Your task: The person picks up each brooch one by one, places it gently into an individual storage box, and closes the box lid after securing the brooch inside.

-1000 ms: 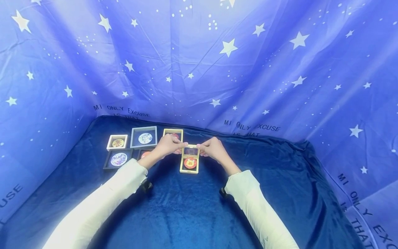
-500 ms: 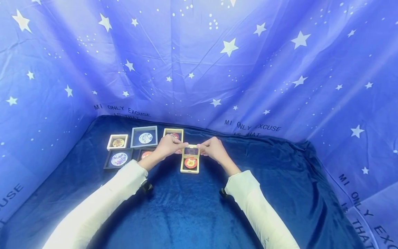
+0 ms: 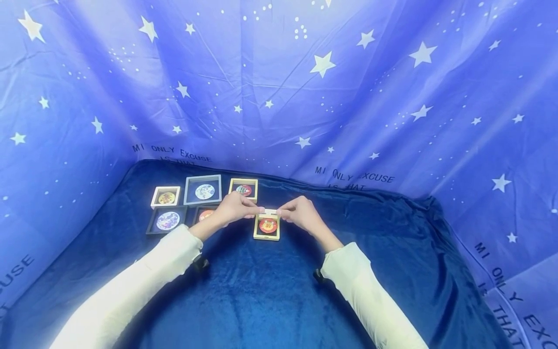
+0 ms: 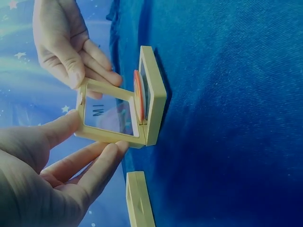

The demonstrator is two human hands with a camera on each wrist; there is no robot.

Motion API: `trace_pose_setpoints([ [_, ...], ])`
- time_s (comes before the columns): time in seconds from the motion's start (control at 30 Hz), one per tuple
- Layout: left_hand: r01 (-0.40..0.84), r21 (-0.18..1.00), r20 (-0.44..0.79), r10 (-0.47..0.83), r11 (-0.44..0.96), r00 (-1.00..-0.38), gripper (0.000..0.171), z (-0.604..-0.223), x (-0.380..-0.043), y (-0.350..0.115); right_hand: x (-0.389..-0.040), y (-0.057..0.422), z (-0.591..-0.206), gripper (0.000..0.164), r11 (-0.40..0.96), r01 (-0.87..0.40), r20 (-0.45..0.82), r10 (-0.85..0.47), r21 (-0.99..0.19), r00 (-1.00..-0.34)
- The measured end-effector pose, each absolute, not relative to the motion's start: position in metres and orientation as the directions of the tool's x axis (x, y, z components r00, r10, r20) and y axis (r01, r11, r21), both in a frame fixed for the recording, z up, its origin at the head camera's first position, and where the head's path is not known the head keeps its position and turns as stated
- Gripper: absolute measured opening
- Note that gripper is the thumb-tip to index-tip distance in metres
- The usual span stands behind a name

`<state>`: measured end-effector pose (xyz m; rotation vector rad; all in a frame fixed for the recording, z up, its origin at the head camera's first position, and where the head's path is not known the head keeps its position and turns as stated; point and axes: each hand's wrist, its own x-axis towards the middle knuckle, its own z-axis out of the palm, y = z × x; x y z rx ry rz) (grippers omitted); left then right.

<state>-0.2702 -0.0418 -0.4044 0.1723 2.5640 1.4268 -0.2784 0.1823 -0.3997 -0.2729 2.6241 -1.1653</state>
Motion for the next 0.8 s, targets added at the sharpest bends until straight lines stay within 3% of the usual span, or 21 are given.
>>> trace_pose_setpoints([
  [0.47, 0.147, 0.776, -0.001, 0.235, 0.614, -0.972, 0.026, -0.411, -0.261, -0.041, -0.264, 0.182, -0.405, 0.019, 0.730, -0.213, -0.064, -0.332, -0.650, -0.941],
  [0.8, 0.166, 0.776, 0.027, 0.230, 0.609, -0.973, 0.029, -0.422, -0.255, -0.039, -0.254, 0.180, -0.417, 0.019, 0.753, -0.267, 0.012, -0.325, -0.601, -0.946],
])
